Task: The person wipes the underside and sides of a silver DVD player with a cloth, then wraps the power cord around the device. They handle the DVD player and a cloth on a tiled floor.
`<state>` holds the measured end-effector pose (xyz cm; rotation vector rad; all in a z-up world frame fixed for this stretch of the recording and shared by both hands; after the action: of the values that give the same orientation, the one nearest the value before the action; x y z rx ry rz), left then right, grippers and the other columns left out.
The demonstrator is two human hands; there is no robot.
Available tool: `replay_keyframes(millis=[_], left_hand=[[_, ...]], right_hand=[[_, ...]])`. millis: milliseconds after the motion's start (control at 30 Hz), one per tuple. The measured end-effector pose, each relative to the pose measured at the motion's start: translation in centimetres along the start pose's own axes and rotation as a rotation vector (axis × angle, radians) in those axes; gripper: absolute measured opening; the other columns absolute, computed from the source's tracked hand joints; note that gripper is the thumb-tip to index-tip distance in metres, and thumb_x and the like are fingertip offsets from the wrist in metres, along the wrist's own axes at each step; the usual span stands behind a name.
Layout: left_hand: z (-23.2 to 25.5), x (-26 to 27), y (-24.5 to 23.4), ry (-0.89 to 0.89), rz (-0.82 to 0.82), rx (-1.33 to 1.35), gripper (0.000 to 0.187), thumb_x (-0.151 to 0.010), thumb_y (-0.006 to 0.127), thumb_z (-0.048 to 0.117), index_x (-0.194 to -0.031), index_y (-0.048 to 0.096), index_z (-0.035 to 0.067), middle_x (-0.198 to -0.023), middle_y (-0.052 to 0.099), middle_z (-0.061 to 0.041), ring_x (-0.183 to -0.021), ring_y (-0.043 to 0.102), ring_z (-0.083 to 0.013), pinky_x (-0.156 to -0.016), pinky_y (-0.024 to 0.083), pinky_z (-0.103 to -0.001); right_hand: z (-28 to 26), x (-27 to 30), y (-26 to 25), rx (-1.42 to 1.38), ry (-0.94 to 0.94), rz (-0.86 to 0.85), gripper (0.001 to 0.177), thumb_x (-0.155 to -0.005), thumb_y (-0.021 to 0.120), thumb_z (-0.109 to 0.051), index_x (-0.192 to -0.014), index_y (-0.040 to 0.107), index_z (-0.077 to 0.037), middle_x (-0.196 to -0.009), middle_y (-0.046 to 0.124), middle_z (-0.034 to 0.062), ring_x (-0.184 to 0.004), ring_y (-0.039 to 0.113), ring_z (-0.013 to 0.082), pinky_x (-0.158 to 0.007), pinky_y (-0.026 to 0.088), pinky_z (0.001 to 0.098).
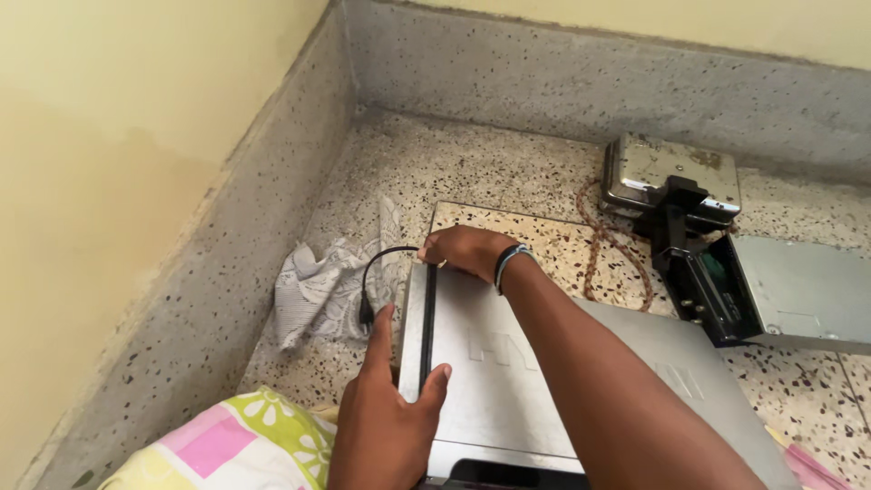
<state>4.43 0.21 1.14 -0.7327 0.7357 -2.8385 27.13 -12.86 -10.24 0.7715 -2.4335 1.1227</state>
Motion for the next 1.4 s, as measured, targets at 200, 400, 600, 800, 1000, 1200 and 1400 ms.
replay_keyframes(millis=[200,400,600,800,1000,1200,1400], left_hand=[[0.3,0.7,0.1,0.006,0.02,0.158,0.085,-0.082,0.078,0.03,-0.156,0.035,0.029,-0.104,0.077,-0.013,-0.091,0.077,-0.0262,-0.085,0.056,-0.039],[1.4,1.2,-0.9,0.205,0.086,0.319,0.081,-0.081,0.077,0.027,-0.153,0.039,0.023,-0.102,0.076,-0.015,-0.088,0.077,-0.0212,-0.079,0.057,-0.036],[1.8,0.8,-0.2,0.37,0.092,0.429,0.083,-0.081,0.072,0.027,-0.155,0.036,0.017,-0.106,0.07,-0.015,-0.086,0.075,-0.0221,-0.073,0.059,-0.036],[1.6,-1.2,1.6,0.699,0.178,0.402,0.045,-0.096,0.068,0.033,-0.129,0.06,0.003,-0.104,0.074,-0.015,-0.091,0.072,-0.0257,-0.083,0.057,-0.037],[0.0,-4.2,2.2,0.584,0.239,0.33,0.055,-0.091,0.067,0.035,-0.135,0.054,0.005,-0.109,0.071,-0.015,-0.096,0.072,-0.0257,-0.085,0.055,-0.038],[-1.6,-5.7,3.2,0.831,0.265,0.375,0.051,-0.098,0.056,0.02,-0.143,0.044,-0.001,-0.119,0.063,-0.02,-0.105,0.064,-0.0296,-0.092,0.052,-0.039],[-2.3,-6.1,3.5,0.764,0.165,0.421,0.051,-0.088,0.051,0.007,-0.138,0.046,0.002,-0.104,0.063,-0.016,-0.091,0.061,-0.0272,-0.084,0.053,-0.038]], right_hand=[[-2.5,2.3,-2.1,-0.02,-0.048,0.216,0.026,-0.092,0.063,-0.026,-0.108,0.075,-0.009,-0.113,0.074,0.0106,-0.101,0.068,0.028,-0.09,0.052,0.0438],[-8.1,4.7,-6.9,0.662,-0.33,0.443,0.028,-0.098,0.062,-0.029,-0.098,0.075,-0.004,-0.107,0.073,0.0187,-0.095,0.069,0.0352,-0.088,0.054,0.0457],[-12.9,13.3,-9.9,0.337,-0.188,0.583,0.023,-0.093,0.064,-0.026,-0.089,0.071,-0.004,-0.09,0.072,0.019,-0.08,0.069,0.0359,-0.075,0.055,0.0468],[-14.6,18.4,-9.7,0.144,-0.162,0.709,0.026,-0.091,0.07,-0.025,-0.082,0.065,-0.002,-0.08,0.068,0.0221,-0.074,0.065,0.0389,-0.069,0.052,0.0494],[-14.7,19.8,-7.9,0.147,-0.264,0.855,0.017,-0.09,0.065,-0.012,-0.078,0.066,0.001,-0.078,0.07,0.0247,-0.074,0.069,0.04,-0.074,0.055,0.0488],[-15.2,21.2,-4.6,0.167,-0.241,0.881,0.018,-0.09,0.063,-0.01,-0.082,0.071,0.003,-0.076,0.069,0.0272,-0.073,0.072,0.0408,-0.076,0.058,0.0484],[-14.8,22.1,-3.2,0.169,-0.332,0.989,0.024,-0.087,0.07,-0.012,-0.071,0.069,0.006,-0.071,0.067,0.0284,-0.071,0.068,0.0439,-0.073,0.055,0.0531]])
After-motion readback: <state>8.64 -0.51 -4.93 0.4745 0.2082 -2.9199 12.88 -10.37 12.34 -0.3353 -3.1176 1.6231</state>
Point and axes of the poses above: each hand's wrist, its own x-axis away from the middle knuckle, its own y-axis out of the palm, z = x × y, the point moved 6 cm from there along -x, towards the middle knuckle
